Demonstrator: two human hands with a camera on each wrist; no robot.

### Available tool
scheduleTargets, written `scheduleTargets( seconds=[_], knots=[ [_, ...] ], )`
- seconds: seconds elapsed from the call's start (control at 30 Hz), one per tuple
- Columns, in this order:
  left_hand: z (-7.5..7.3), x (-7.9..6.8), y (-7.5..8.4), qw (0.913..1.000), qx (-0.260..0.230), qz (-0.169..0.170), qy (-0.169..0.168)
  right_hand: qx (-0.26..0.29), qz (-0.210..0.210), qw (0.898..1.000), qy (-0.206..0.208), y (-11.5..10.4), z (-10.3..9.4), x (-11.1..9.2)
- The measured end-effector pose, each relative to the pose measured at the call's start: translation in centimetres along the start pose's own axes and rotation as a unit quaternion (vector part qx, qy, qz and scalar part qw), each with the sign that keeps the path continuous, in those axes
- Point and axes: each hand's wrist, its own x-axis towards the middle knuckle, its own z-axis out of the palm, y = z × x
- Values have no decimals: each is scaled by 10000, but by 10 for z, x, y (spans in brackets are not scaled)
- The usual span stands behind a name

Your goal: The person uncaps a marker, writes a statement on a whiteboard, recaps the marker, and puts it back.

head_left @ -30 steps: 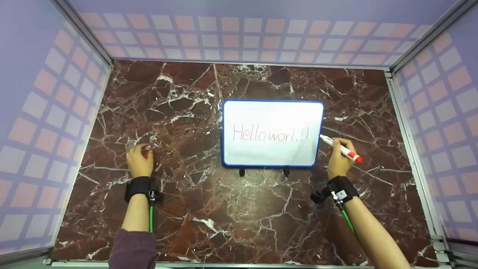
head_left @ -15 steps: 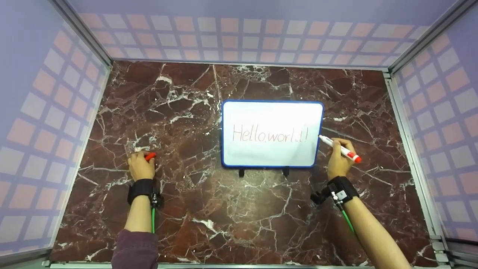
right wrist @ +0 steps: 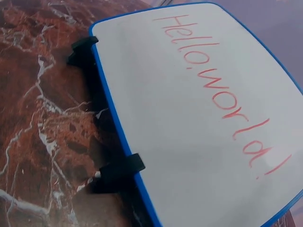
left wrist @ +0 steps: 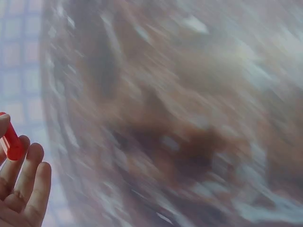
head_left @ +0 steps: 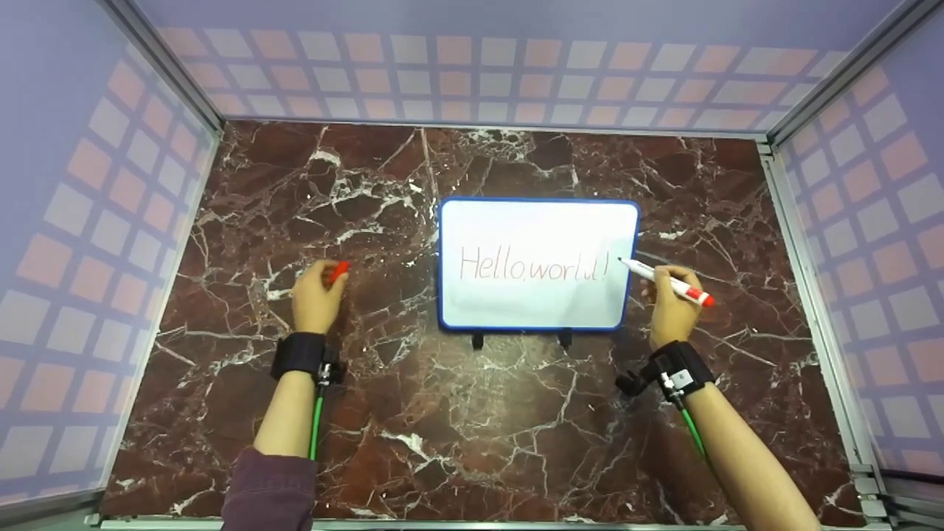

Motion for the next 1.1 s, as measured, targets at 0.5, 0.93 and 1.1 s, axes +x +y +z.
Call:
scheduleTargets(
  seconds=[0.5,0.93,1.1],
  knots=[
    [26,-15,98,9834,-845,1466,-655,905,379,9932,-622,-11,17,-6],
    [49,-37,144,9625,-993,2171,-1286,1124,787,9831,-1216,-10,29,-26],
    [57,-43,151,9566,-946,2322,-1483,1146,889,9785,-1466,-8,34,-35]
  ],
)
